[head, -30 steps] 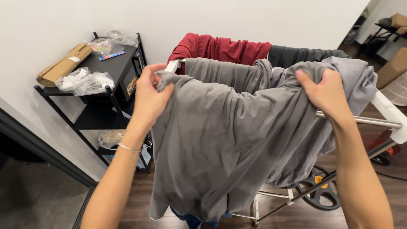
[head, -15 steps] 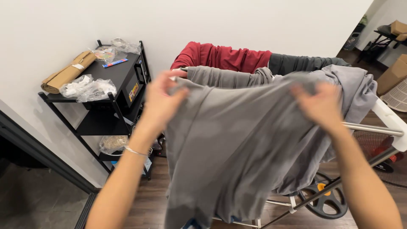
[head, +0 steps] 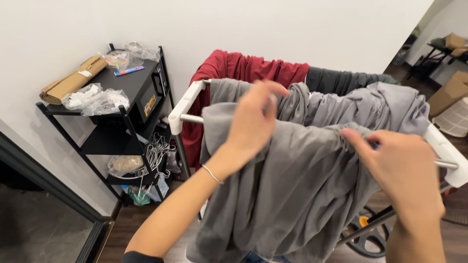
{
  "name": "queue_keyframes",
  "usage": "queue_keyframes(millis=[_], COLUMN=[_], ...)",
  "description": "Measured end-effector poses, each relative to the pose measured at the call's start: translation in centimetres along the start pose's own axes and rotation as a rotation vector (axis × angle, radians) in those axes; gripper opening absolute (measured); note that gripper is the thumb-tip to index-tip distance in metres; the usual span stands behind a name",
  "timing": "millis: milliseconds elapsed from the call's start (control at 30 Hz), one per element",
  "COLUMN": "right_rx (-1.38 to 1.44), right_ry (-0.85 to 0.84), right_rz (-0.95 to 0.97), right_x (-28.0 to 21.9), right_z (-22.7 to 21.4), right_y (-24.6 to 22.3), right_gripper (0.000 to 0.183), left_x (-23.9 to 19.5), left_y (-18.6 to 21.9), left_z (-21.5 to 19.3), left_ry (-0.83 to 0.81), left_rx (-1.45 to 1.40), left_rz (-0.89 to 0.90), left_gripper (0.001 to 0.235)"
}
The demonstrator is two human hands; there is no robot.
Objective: Hanging various items of clothing on a drying rack.
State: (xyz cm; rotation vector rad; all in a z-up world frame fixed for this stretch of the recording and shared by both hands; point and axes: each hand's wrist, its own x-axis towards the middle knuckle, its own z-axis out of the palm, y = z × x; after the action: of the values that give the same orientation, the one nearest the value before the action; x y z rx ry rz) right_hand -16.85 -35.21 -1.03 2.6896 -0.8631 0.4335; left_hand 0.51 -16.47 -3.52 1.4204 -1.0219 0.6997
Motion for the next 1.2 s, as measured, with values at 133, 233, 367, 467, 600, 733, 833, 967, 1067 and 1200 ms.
queue_keyframes(millis=[133,233,367,467,600,733,833,967,1067,1200], right_rx=[0.539,0.539,0.772,0.98,1.082,1.121,1.101,1.127,1.046,1.062], right_ry=[0.515,0.558,0.299,0.195,0.26,0.323,0.351,0.474,0.617,0.523], right_rz=[-0.195,-0.721,-0.831,-0.755,-0.65,-0.553,-0.473,-0.319,-0.149,-0.206], right_x=[-0.1,2.0,3.6,4.7,4.9,5.6,6.6,8.9,9.5,8.8], right_z=[-0.1,1.7,6.5,7.5,8.9,8.1,8.3,8.7,8.9,10.7], right_y=[-1.8,-4.6,-5.2,-5.1,-5.0,-5.1,-3.6,0.5,3.5,3.6], right_gripper=[0.055,0.062,0.051,0.033,0.015,0.013,0.013,0.016,0.016,0.014], left_x=[-3.1,-6.5,-11.9,-16.1,-18.5,-16.4,-12.1,-2.2,3.6,3.9], left_y=[0.7,-0.4,-2.0,-5.5,-9.0,-9.3,-10.3,-12.8,-10.8,-11.3], left_z=[2.0,2.5,-0.7,-1.7,-2.6,-4.7,-8.6,-16.6,-19.8,-18.8], left_ry=[-0.183,-0.271,-0.006,0.355,0.196,-0.022,-0.024,0.235,0.344,0.079], left_rx=[-0.11,-0.236,-0.451,-0.198,-0.192,-0.354,-0.253,-0.567,-0.629,0.083], left_rz=[-0.178,-0.205,-0.379,-0.45,-0.743,-1.144,-0.847,-0.809,-0.729,-0.519], left_gripper=[0.019,0.034,0.042,0.043,0.059,0.041,0.031,0.023,0.021,0.027])
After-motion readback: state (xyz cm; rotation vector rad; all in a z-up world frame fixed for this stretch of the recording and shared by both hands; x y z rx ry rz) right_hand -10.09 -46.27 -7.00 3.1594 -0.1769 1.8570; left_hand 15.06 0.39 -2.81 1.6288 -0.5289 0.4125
